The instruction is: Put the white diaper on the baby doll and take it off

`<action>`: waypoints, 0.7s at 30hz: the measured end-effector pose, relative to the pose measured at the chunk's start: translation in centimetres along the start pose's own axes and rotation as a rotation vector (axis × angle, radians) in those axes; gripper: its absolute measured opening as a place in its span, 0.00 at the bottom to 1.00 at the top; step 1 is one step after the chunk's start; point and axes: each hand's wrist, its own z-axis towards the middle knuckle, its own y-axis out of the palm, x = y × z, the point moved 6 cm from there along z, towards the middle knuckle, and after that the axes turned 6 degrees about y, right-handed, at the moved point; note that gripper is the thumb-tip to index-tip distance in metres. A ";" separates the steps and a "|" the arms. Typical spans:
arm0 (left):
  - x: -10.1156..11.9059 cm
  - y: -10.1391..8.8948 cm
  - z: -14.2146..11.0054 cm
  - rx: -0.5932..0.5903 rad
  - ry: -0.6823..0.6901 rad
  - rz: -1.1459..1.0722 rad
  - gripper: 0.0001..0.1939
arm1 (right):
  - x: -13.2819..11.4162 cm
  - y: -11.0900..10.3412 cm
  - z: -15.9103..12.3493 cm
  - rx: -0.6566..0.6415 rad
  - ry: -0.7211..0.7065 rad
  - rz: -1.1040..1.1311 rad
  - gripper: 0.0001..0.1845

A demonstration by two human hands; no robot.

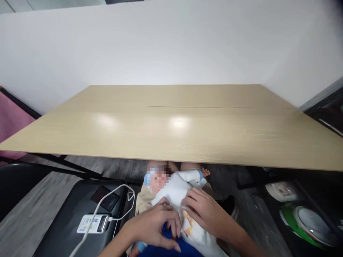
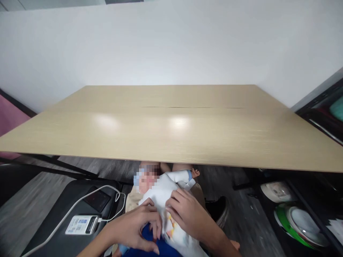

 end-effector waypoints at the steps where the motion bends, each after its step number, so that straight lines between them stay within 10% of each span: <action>1: 0.0 -0.1 -0.2 0.014 -0.007 0.022 0.16 | 0.0 -0.1 -0.8 -0.004 0.016 -0.034 0.13; 9: -0.5 1.9 1.4 0.015 0.088 0.248 0.18 | 2.3 -0.1 -5.3 0.028 0.168 0.012 0.10; 21: -0.5 1.0 1.0 0.098 -0.002 0.337 0.18 | 2.5 -1.7 1.9 0.086 0.018 -0.053 0.07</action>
